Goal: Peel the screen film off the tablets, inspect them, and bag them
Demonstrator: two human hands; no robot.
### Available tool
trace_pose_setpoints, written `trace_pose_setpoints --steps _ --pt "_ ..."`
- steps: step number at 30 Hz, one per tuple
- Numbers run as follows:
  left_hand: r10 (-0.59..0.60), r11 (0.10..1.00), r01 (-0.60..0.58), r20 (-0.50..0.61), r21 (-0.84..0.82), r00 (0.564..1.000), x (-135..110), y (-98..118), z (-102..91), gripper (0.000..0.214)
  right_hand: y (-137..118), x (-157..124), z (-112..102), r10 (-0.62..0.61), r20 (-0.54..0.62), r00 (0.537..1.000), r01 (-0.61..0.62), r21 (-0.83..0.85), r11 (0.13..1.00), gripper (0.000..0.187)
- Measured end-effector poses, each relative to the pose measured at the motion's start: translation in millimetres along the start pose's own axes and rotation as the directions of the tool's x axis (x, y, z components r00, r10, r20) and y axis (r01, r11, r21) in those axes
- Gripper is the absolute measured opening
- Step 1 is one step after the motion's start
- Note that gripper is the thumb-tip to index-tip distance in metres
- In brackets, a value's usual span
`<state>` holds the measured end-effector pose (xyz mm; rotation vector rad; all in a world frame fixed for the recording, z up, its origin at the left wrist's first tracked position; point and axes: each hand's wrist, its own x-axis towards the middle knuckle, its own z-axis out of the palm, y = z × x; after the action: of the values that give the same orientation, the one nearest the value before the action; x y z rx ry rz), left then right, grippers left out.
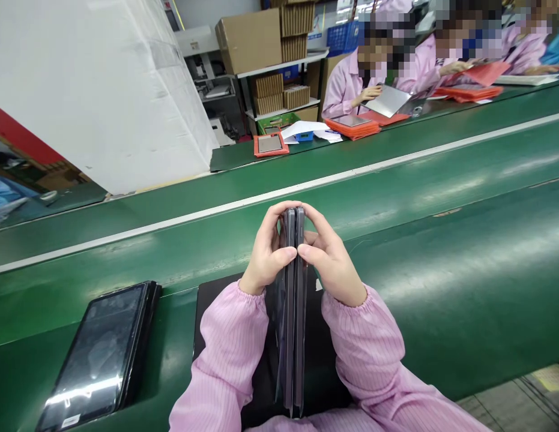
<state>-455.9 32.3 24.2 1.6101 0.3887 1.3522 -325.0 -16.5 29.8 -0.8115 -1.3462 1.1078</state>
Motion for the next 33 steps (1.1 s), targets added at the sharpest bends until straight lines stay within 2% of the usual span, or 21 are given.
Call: trace_pose_setpoints --steps 6,11,15,19,22,24,27,31,33 --pt "-0.001 1.0 0.001 0.017 -0.005 1.0 -2.3 2.3 -2.5 0.057 -0.1 -0.7 1.5 0.005 0.016 1.0 -0.005 -0.013 1.0 0.069" --pt "0.045 0.999 -0.044 0.015 -0.026 0.999 -2.7 5.8 1.5 0.052 -3.5 -3.0 2.3 0.016 -0.01 1.0 -0.015 0.033 0.999 0.071" --pt "0.034 0.999 -0.035 0.013 0.014 0.999 -2.6 5.8 2.9 0.053 -3.7 -4.0 2.0 0.015 -0.01 1.0 -0.015 0.005 1.0 0.072" --pt "0.028 0.995 -0.021 -0.067 0.099 0.997 -1.8 2.8 -6.5 0.055 -8.6 -6.0 -1.0 -0.023 0.109 0.994 0.035 -0.114 0.993 0.084" --pt "0.076 0.98 -0.055 -0.105 0.193 0.992 -0.7 2.6 -17.2 0.053 -16.6 -10.2 -3.6 -0.023 0.256 0.966 0.079 -0.208 0.975 0.093" --pt "0.109 0.966 -0.08 -0.106 0.244 0.988 -0.2 3.4 -22.6 0.052 -21.2 -13.3 -3.6 0.004 0.312 0.95 0.084 -0.267 0.96 0.093" --pt "0.125 0.956 -0.095 -0.092 0.276 0.988 0.4 4.0 -25.9 0.051 -23.0 -16.1 0.0 -0.015 0.272 0.962 0.106 -0.323 0.94 0.084" --pt "0.113 0.963 -0.092 -0.068 0.253 0.991 0.6 3.0 -23.5 0.051 -17.5 -13.9 5.4 -0.083 0.092 0.992 0.11 -0.334 0.936 0.049" --pt "0.109 0.966 -0.092 -0.06 0.243 0.992 0.2 2.7 -21.2 0.052 -14.2 -11.5 5.6 -0.076 0.05 0.996 0.087 -0.271 0.959 0.04"
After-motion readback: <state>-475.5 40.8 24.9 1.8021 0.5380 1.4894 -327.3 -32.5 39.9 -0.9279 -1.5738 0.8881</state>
